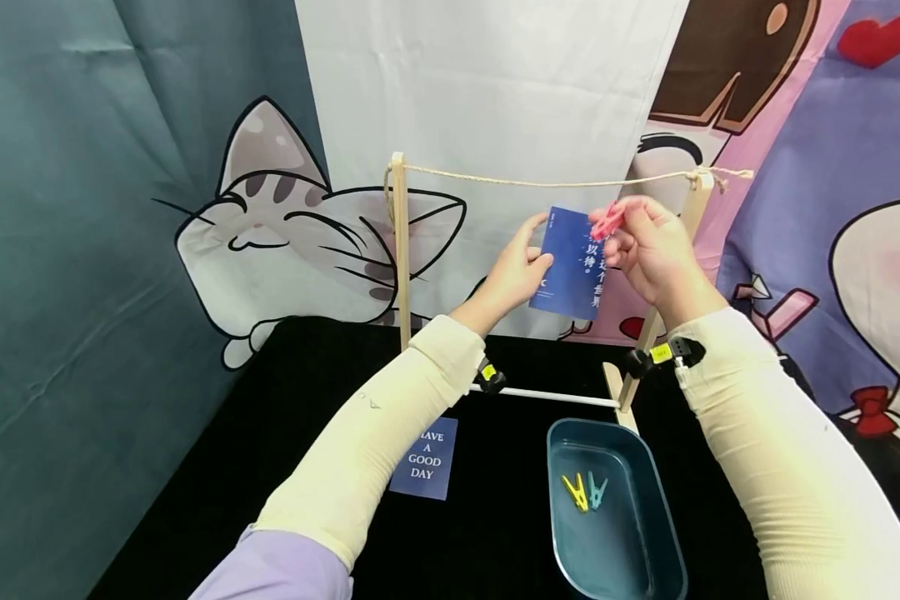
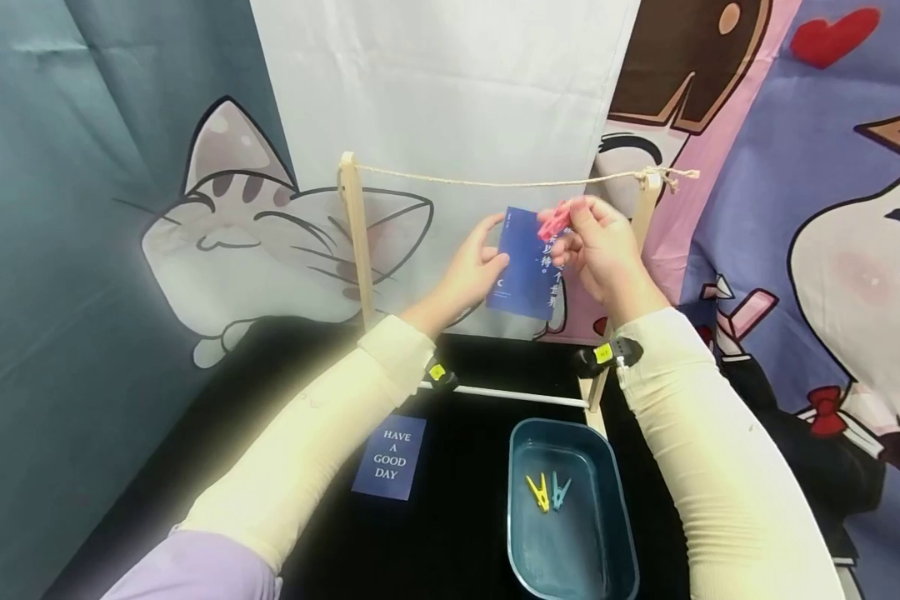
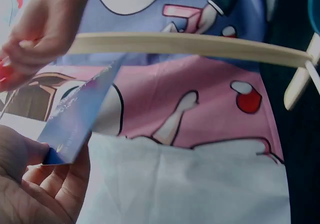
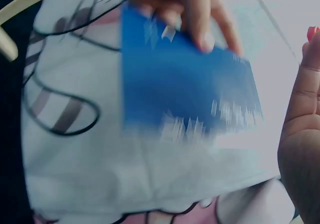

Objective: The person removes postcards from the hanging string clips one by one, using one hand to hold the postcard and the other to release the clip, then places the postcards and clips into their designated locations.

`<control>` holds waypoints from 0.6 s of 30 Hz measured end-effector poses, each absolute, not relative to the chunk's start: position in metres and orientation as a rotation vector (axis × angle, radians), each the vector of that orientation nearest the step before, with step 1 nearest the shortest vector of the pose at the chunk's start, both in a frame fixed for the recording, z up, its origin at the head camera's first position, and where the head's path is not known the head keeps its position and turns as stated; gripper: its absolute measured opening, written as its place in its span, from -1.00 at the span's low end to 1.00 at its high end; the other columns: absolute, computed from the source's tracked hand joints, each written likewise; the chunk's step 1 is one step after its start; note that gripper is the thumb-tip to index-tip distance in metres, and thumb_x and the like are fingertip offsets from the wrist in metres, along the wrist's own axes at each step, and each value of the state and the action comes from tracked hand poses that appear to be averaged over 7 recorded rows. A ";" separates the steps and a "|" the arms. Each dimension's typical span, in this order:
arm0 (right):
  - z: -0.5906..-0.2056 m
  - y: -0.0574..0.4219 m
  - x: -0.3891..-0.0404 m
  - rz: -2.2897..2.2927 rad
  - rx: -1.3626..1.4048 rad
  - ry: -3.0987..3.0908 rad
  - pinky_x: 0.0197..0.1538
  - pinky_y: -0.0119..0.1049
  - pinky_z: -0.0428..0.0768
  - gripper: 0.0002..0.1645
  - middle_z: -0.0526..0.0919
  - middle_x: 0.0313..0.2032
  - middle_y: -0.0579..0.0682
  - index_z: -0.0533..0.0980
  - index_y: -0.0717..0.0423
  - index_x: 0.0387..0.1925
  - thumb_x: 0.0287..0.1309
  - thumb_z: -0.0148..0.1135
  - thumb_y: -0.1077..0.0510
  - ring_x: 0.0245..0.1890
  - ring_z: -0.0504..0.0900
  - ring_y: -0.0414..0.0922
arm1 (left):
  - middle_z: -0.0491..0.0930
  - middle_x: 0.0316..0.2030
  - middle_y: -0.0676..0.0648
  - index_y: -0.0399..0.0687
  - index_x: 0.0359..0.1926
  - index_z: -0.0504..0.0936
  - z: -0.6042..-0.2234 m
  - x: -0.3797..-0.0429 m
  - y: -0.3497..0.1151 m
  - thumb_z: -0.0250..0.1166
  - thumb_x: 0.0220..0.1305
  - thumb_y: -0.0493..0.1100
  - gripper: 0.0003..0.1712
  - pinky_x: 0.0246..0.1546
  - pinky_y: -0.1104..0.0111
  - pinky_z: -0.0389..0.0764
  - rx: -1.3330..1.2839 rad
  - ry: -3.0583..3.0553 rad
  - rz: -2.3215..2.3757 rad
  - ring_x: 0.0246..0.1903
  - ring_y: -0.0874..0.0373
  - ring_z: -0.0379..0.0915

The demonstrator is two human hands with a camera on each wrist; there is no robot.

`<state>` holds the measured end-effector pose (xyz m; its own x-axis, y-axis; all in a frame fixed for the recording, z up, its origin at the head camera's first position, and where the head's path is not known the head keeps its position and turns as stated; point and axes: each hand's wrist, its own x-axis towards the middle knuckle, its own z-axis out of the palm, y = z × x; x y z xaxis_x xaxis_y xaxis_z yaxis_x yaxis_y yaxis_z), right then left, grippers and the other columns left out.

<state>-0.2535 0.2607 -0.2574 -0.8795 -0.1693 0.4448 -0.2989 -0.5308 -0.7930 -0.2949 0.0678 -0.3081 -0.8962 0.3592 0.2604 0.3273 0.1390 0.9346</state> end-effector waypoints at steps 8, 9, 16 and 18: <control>-0.333 0.294 -0.230 2.513 0.696 -2.117 -0.36 -0.29 0.72 -0.72 0.75 -0.12 0.08 0.60 0.31 -0.09 0.54 -0.05 0.28 -0.46 0.70 -0.13 | 0.73 -0.20 -0.16 -0.01 0.15 0.61 -0.345 -0.276 0.012 0.11 0.50 -0.30 -0.70 -0.39 0.29 0.70 0.759 2.399 1.789 -0.38 0.11 0.67; -0.344 0.298 -0.226 2.493 0.672 -2.200 -0.33 -0.27 0.73 -0.75 0.75 -0.12 0.08 0.60 0.30 -0.08 0.51 -0.01 0.31 -0.44 0.71 -0.12 | 0.73 -0.18 -0.15 -0.02 0.14 0.62 -0.351 -0.272 0.003 0.12 0.50 -0.29 -0.71 -0.38 0.29 0.70 0.753 2.395 1.756 -0.38 0.11 0.67; -0.404 0.312 -0.199 2.229 0.513 -2.716 -0.24 -0.21 0.74 -0.70 0.75 -0.20 0.08 0.48 0.52 0.02 0.35 0.21 0.36 -0.34 0.73 -0.13 | 0.74 -0.20 -0.11 0.00 0.20 0.58 -0.397 -0.249 -0.058 0.16 0.50 -0.27 -0.67 -0.44 0.11 0.72 0.654 2.298 1.627 -0.42 0.07 0.69; -0.414 0.311 -0.189 2.144 0.517 -2.836 -0.23 -0.19 0.74 -0.66 0.74 -0.23 0.14 0.46 0.57 0.01 0.33 0.23 0.35 -0.34 0.73 -0.12 | 0.74 -0.23 -0.14 -0.04 0.22 0.55 -0.410 -0.239 -0.073 0.16 0.49 -0.29 -0.66 -0.49 0.09 0.71 0.627 2.267 1.617 -0.44 0.04 0.69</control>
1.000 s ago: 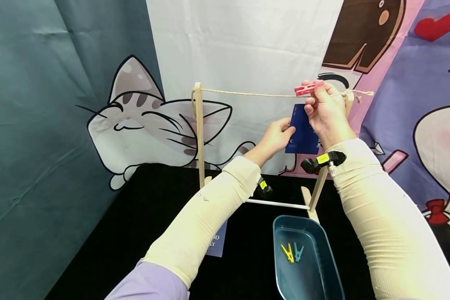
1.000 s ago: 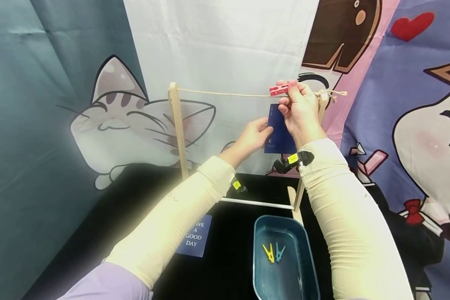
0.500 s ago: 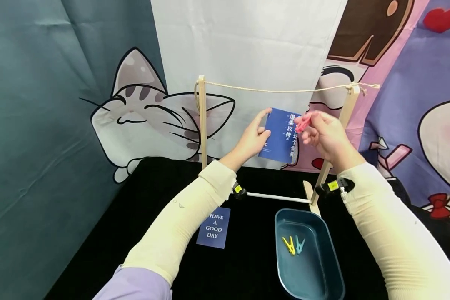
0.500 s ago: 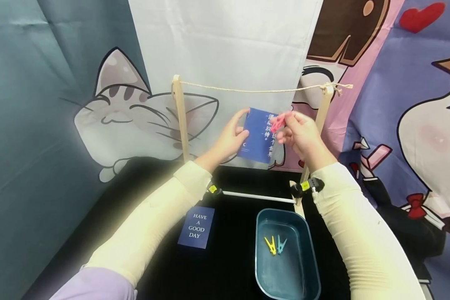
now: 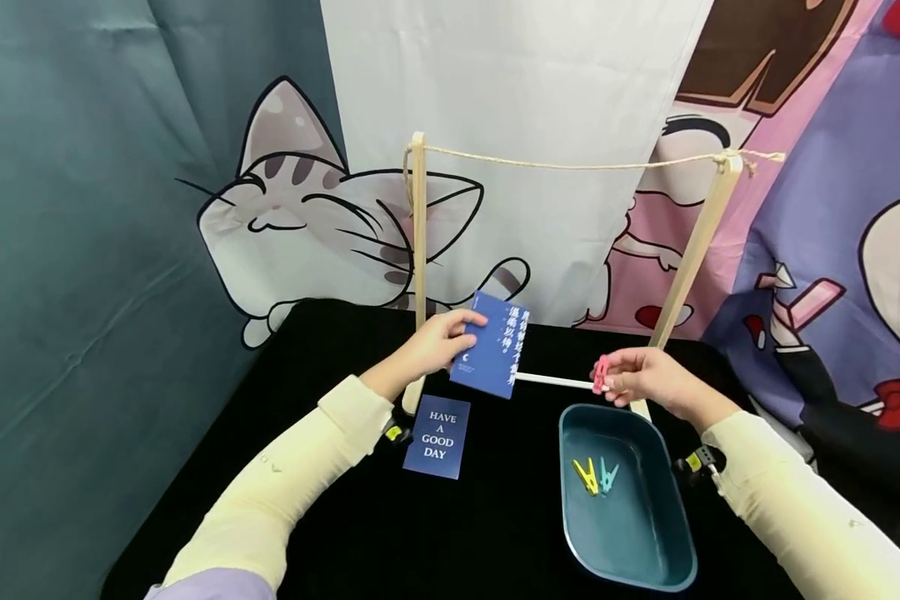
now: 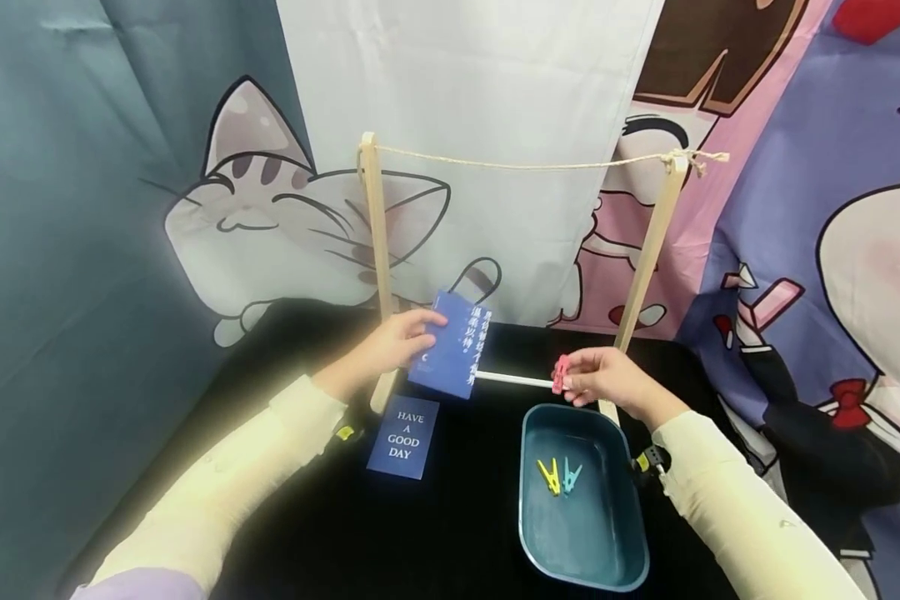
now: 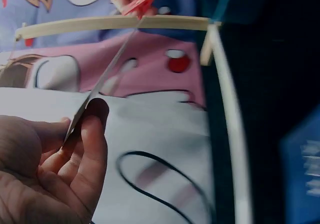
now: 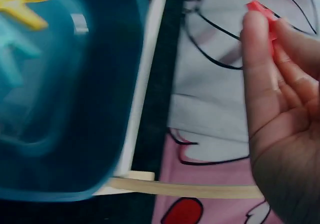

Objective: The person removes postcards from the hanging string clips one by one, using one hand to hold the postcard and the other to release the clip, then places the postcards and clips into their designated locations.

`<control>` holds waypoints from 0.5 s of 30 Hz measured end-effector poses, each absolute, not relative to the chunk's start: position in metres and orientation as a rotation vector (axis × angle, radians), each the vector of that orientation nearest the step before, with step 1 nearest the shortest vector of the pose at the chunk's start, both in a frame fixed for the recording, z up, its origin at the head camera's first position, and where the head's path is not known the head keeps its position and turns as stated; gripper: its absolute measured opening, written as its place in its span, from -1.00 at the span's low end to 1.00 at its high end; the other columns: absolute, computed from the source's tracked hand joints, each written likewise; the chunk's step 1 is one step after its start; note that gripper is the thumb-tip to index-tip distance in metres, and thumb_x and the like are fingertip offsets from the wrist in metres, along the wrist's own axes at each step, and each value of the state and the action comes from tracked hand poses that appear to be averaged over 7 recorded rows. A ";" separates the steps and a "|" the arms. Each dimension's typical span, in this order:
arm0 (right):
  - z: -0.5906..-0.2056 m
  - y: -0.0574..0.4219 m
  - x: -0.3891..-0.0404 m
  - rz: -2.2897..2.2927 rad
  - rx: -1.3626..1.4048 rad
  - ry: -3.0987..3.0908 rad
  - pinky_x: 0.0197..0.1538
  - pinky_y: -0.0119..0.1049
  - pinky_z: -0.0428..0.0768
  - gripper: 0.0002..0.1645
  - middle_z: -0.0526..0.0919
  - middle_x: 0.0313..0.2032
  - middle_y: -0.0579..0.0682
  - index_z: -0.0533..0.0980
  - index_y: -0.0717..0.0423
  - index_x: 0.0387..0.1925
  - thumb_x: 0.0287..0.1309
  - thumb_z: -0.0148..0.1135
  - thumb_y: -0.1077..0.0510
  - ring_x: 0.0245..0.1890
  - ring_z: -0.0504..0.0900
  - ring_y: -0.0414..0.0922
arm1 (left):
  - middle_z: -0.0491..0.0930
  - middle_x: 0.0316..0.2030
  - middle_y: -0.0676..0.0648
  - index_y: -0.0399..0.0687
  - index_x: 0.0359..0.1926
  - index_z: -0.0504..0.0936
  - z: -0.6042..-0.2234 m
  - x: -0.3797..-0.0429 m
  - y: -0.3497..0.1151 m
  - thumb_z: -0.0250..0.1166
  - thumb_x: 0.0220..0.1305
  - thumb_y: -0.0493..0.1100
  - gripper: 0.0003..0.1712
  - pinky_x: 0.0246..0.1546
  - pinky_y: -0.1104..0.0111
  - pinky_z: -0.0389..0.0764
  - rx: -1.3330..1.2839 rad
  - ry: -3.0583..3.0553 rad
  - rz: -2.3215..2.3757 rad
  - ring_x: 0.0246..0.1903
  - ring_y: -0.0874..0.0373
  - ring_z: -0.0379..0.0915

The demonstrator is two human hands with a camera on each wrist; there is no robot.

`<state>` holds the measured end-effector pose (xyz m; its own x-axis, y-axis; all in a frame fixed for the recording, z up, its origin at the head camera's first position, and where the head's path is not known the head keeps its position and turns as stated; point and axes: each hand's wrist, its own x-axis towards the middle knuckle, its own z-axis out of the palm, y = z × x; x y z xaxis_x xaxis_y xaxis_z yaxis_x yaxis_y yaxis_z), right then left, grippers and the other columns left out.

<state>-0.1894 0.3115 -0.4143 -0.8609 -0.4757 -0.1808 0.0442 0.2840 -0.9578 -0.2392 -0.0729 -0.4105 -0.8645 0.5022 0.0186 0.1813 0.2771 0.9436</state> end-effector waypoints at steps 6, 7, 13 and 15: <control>-0.443 0.309 -0.146 -1.161 -0.505 2.239 -0.43 -0.22 0.69 -0.93 0.69 -0.47 0.09 0.60 0.38 -0.28 0.20 0.25 0.40 -0.52 0.64 -0.15 | 0.73 -0.24 -0.12 -0.07 0.24 0.53 -0.457 -0.201 -0.108 0.21 0.44 -0.35 -0.60 -0.53 0.06 0.70 0.484 2.236 1.516 -0.53 0.08 0.66; -0.447 0.307 -0.138 -1.095 -0.532 2.249 -0.49 -0.24 0.67 -0.98 0.66 -0.53 0.04 0.61 0.33 -0.34 0.18 0.27 0.40 -0.57 0.62 -0.17 | 0.72 -0.28 -0.11 -0.06 0.24 0.52 -0.464 -0.195 -0.113 0.22 0.43 -0.34 -0.60 -0.55 0.04 0.69 0.473 2.253 1.488 -0.59 0.09 0.64; -0.460 0.290 -0.099 -0.812 -0.532 2.214 -0.65 -0.31 0.58 -0.84 0.58 -0.66 -0.07 0.60 0.12 -0.50 0.07 0.36 0.39 -0.70 0.57 -0.18 | 0.50 -0.57 -0.05 0.00 0.18 0.57 -0.495 -0.176 -0.131 0.30 0.39 -0.27 -0.63 -0.74 0.19 0.58 0.485 2.462 1.284 -0.83 0.15 0.45; -0.464 0.285 -0.093 -0.748 -0.530 2.223 -0.66 -0.33 0.56 -0.80 0.59 -0.65 -0.08 0.60 0.07 -0.52 0.03 0.39 0.40 -0.71 0.57 -0.17 | 0.45 -0.60 -0.01 0.01 0.16 0.59 -0.501 -0.173 -0.134 0.31 0.38 -0.27 -0.65 -0.79 0.29 0.54 0.498 2.522 1.204 -0.85 0.19 0.44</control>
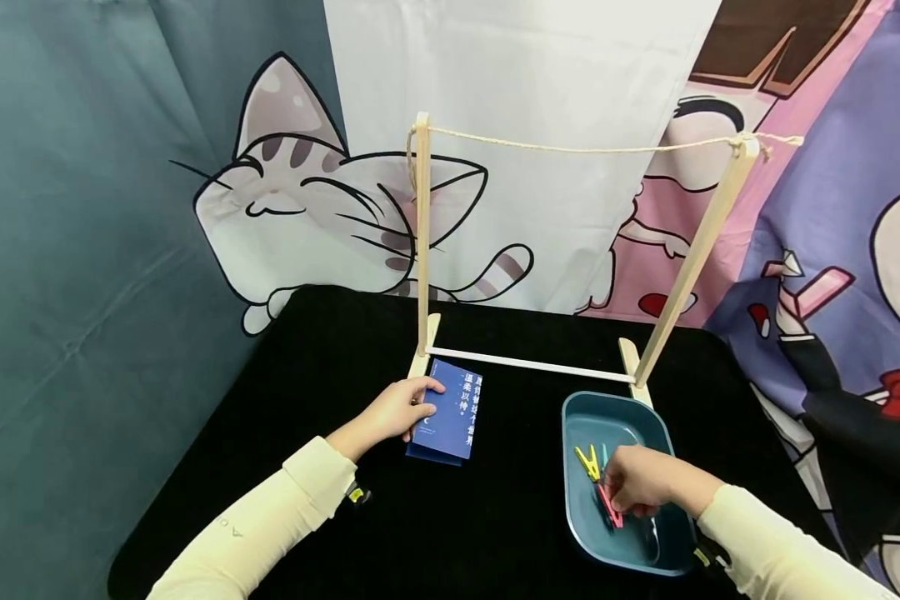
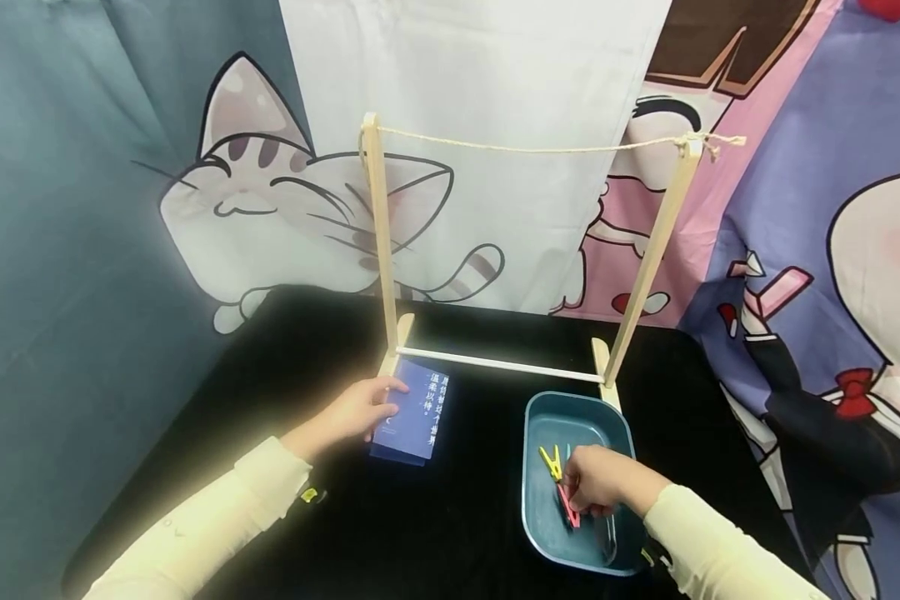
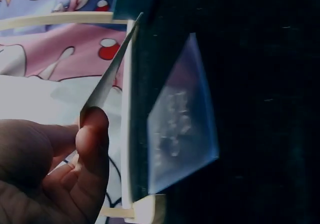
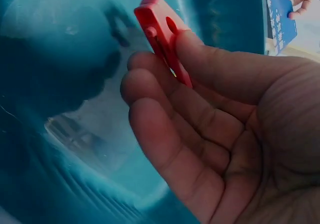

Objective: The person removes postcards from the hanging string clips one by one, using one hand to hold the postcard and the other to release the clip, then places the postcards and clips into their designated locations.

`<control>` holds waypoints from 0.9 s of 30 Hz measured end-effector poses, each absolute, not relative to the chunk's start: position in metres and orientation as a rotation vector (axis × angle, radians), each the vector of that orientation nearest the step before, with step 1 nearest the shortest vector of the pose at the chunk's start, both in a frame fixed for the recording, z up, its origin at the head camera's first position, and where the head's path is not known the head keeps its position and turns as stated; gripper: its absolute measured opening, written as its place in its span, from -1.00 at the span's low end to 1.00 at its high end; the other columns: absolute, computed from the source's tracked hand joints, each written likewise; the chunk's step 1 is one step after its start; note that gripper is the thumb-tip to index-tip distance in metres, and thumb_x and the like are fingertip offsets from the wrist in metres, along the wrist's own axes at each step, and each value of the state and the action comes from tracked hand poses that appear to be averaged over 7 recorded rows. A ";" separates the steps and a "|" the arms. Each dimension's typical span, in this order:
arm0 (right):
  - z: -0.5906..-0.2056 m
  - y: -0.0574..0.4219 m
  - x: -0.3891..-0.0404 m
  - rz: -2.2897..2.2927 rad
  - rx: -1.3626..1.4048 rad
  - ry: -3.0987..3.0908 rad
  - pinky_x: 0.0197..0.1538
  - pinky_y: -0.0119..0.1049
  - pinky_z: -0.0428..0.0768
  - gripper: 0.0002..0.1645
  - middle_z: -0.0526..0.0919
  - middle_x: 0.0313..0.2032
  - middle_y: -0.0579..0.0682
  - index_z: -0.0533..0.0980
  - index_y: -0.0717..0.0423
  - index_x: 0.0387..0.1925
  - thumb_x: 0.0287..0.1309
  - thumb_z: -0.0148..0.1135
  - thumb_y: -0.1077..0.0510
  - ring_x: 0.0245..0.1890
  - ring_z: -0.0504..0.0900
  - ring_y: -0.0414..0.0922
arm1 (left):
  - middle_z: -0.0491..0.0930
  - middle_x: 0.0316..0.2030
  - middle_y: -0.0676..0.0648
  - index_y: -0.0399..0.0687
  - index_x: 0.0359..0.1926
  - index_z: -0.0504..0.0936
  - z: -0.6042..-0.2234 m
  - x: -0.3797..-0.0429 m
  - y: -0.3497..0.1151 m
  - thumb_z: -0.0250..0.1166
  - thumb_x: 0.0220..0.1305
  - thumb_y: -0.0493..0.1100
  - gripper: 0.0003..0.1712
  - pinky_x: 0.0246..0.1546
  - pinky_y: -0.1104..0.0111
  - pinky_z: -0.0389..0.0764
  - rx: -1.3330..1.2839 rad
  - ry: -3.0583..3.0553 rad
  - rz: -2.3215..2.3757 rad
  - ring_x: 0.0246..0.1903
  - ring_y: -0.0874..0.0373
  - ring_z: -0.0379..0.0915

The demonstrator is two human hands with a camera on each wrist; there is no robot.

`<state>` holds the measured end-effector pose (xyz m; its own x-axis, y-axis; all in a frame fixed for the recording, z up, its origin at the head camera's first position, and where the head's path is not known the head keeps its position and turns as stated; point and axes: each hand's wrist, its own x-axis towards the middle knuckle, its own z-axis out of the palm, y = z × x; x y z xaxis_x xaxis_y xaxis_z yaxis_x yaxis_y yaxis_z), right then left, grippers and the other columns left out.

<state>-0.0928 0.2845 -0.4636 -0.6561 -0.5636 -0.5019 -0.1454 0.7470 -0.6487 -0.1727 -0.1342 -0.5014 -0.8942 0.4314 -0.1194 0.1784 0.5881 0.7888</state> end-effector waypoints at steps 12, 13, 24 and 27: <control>-0.476 0.277 -0.081 -0.641 -0.385 2.293 -0.66 -0.24 0.58 -0.77 0.59 -0.66 -0.01 0.57 0.08 -0.53 0.06 0.39 0.41 -0.70 0.60 -0.09 | 0.74 -0.18 -0.09 0.00 0.00 0.70 -0.516 -0.155 -0.135 0.39 0.30 -0.19 -0.75 -0.24 0.19 0.64 0.684 2.883 0.645 -0.31 0.09 0.66; -0.476 0.277 -0.080 -0.635 -0.378 2.290 -0.66 -0.24 0.58 -0.78 0.59 -0.65 0.00 0.57 0.09 -0.52 0.06 0.39 0.41 -0.70 0.60 -0.09 | 0.75 -0.14 -0.09 0.01 0.01 0.70 -0.517 -0.154 -0.134 0.39 0.31 -0.17 -0.75 -0.22 0.16 0.65 0.699 2.911 0.591 -0.26 0.05 0.68; -0.479 0.271 -0.073 -0.609 -0.252 2.345 -0.68 -0.26 0.57 -0.77 0.59 -0.66 0.02 0.54 0.09 -0.55 0.04 0.38 0.39 -0.72 0.60 -0.07 | 0.63 -0.48 0.02 0.13 -0.22 0.48 -0.534 -0.142 -0.136 0.30 0.36 0.03 -0.82 -0.65 0.20 0.49 0.802 3.080 0.079 -0.52 0.03 0.61; -0.475 0.270 -0.072 -0.540 -0.232 2.371 -0.69 -0.31 0.53 -0.75 0.58 -0.67 0.01 0.51 0.07 -0.57 0.05 0.41 0.35 -0.74 0.58 -0.10 | 0.62 -0.47 0.03 0.16 -0.15 0.50 -0.537 -0.139 -0.138 0.27 0.38 0.05 -0.83 -0.66 0.22 0.48 0.825 3.085 0.044 -0.52 0.07 0.60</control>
